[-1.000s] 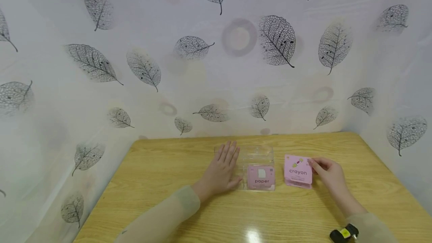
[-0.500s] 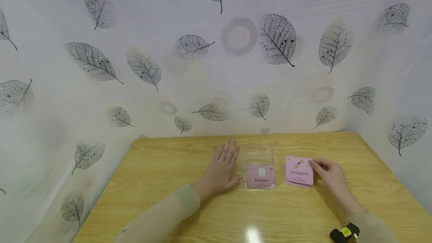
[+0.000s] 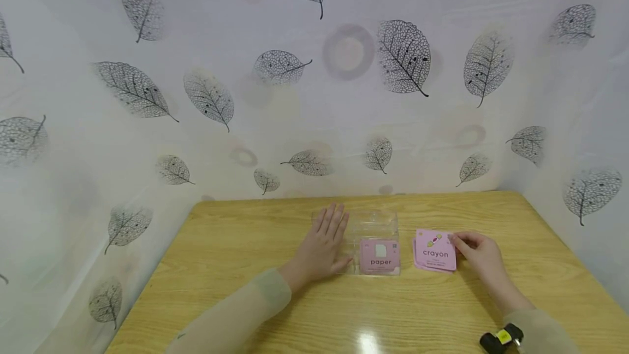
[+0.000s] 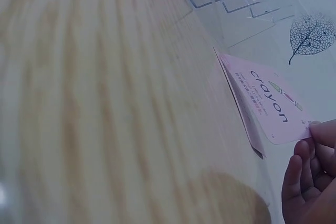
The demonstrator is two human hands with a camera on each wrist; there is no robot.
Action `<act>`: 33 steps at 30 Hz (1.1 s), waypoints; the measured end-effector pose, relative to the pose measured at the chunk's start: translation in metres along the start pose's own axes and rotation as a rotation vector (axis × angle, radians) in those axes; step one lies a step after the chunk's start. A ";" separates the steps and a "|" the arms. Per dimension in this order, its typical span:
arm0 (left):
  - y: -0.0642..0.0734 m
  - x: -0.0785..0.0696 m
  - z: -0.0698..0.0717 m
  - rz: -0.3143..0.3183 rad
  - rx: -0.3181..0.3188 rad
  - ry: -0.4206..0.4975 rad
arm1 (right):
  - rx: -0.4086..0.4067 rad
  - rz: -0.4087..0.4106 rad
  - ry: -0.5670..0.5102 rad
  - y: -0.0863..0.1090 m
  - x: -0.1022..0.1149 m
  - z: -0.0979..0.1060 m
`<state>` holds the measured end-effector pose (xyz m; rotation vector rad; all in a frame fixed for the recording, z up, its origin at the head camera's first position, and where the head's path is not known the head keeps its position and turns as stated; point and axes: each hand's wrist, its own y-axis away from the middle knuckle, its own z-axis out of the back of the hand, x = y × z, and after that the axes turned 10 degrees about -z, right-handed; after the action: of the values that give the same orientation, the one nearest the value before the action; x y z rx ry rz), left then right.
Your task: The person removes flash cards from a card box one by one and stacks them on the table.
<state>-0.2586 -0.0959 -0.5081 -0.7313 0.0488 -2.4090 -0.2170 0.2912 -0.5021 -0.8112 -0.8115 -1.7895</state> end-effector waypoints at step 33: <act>0.001 0.001 0.000 -0.003 -0.008 -0.030 | -0.102 0.095 0.117 -0.008 -0.001 -0.012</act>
<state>-0.2585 -0.0969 -0.5079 -0.7711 0.0451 -2.4011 -0.2258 0.2844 -0.5108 -0.7899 -0.6000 -1.7872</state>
